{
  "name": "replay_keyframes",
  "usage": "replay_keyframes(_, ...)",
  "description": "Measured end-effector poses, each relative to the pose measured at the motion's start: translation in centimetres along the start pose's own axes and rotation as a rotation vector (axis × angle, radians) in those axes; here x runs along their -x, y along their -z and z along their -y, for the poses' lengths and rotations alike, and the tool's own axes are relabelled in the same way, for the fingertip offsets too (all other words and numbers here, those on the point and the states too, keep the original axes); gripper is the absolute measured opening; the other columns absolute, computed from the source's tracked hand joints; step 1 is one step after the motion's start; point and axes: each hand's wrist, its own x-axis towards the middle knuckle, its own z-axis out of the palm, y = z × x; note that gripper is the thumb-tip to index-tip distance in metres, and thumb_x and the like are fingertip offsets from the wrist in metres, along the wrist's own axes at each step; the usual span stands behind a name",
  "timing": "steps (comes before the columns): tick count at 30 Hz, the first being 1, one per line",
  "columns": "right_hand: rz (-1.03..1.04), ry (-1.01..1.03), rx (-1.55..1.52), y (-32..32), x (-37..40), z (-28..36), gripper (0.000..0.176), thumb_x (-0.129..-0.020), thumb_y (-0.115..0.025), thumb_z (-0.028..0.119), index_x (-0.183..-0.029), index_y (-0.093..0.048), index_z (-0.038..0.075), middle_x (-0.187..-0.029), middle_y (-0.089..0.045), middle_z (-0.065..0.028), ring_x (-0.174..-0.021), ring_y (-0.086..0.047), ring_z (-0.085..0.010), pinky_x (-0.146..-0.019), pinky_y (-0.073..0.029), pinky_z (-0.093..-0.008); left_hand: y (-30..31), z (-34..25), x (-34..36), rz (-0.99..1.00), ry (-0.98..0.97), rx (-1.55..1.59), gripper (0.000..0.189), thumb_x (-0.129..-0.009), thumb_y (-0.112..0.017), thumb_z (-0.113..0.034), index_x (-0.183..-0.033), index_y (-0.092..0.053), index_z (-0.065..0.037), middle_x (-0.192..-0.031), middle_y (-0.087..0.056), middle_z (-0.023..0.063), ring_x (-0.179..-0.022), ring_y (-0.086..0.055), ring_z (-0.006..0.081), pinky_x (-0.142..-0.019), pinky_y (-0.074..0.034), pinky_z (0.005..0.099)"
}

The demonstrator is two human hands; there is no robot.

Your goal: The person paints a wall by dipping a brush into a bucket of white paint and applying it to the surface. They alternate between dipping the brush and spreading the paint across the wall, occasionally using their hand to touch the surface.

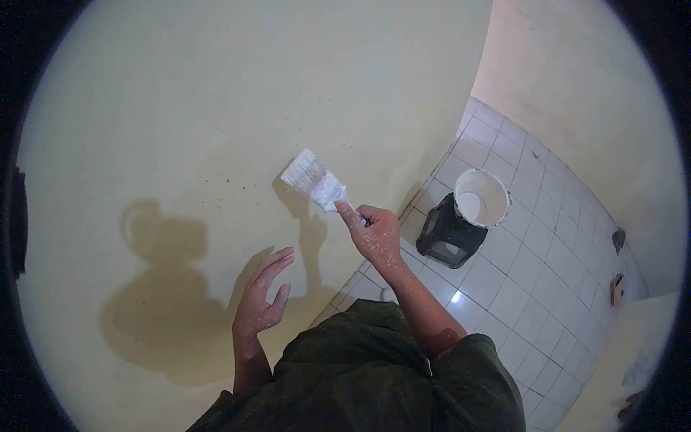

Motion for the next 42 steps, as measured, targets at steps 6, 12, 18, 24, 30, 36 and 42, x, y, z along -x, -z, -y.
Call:
replay_keyframes(6,-0.003,-0.081,0.075,-0.3,0.3,-0.4,0.07,-0.095,-0.073,0.052,-0.056,-0.051,-0.001,-0.049,-0.037,0.0034,-0.052,-0.035,-0.0069,-0.047,-0.029,-0.0325,0.8,-0.1,0.1,0.047,0.001,0.007,0.05,-0.089,-0.06,0.002,-0.139,-0.059,-0.004,-0.149,-0.054,0.0149,-0.139,-0.052,0.0338,-0.117,-0.041,0.0428)
replay_keyframes(12,0.098,-0.244,0.219,-2.6,-1.1,-6.3,0.083,-0.088,-0.064,0.075,-0.061,-0.065,-0.003,-0.048,-0.049,-0.011,-0.048,-0.048,-0.0225,-0.052,-0.043,-0.042,1.0,-1.1,0.0,0.163,-0.009,0.033,0.047,-0.091,-0.06,0.0,-0.138,-0.059,-0.004,-0.149,-0.054,0.0149,-0.139,-0.052,0.0342,-0.116,-0.042,0.0436)
replay_keyframes(18,0.059,-0.459,0.424,-5.1,0.1,-16.2,0.081,-0.085,-0.062,0.08,-0.065,-0.072,0.001,-0.066,-0.067,-0.02,-0.068,-0.069,-0.0383,-0.065,-0.055,-0.0491,2.3,-0.4,-0.2,0.21,-0.024,0.029,0.047,-0.09,-0.061,-0.001,-0.137,-0.059,-0.004,-0.149,-0.054,0.0151,-0.139,-0.052,0.0347,-0.117,-0.041,0.0444)
replay_keyframes(24,-0.158,-0.511,0.721,-7.0,1.3,-15.4,0.07,-0.088,-0.064,0.07,-0.072,-0.077,0.003,-0.084,-0.074,-0.0229,-0.081,-0.074,-0.0414,-0.07,-0.057,-0.0514,4.7,0.4,-0.2,0.271,-0.004,0.091,0.05,-0.088,-0.062,0.0,-0.137,-0.06,-0.005,-0.15,-0.055,0.0151,-0.14,-0.052,0.0351,-0.118,-0.04,0.0461)
replay_keyframes(30,-0.219,-0.375,0.558,-3.9,-0.2,-1.9,0.069,-0.089,-0.065,0.067,-0.071,-0.075,0.001,-0.068,-0.069,-0.0229,-0.072,-0.072,-0.0411,-0.065,-0.056,-0.0497,4.0,1.0,2.4,0.306,-0.058,0.117,0.048,-0.09,-0.062,-0.002,-0.138,-0.06,-0.005,-0.15,-0.055,0.015,-0.139,-0.053,0.0352,-0.117,-0.041,0.0459)
replay_keyframes(36,-0.3,-0.126,0.116,-0.4,-0.7,10.3,0.081,-0.085,-0.066,0.077,-0.064,-0.069,-0.001,-0.05,-0.049,-0.0034,-0.051,-0.047,-0.014,-0.053,-0.041,-0.0339,4.5,1.4,3.6,0.328,-0.1,0.138,0.046,-0.091,-0.061,-0.002,-0.137,-0.061,-0.005,-0.15,-0.054,0.0153,-0.138,-0.053,0.0352,-0.117,-0.04,0.0456)
replay_keyframes(42,-0.112,-0.221,0.059,-5.0,-1.1,2.3,0.082,-0.085,-0.064,0.076,-0.062,-0.065,-0.003,-0.05,-0.052,-0.0112,-0.052,-0.053,-0.0215,-0.057,-0.046,-0.0402,4.9,1.0,4.3,0.308,-0.101,0.104,0.046,-0.09,-0.061,-0.001,-0.137,-0.061,-0.005,-0.151,-0.054,0.0145,-0.138,-0.052,0.0352,-0.117,-0.041,0.0454)
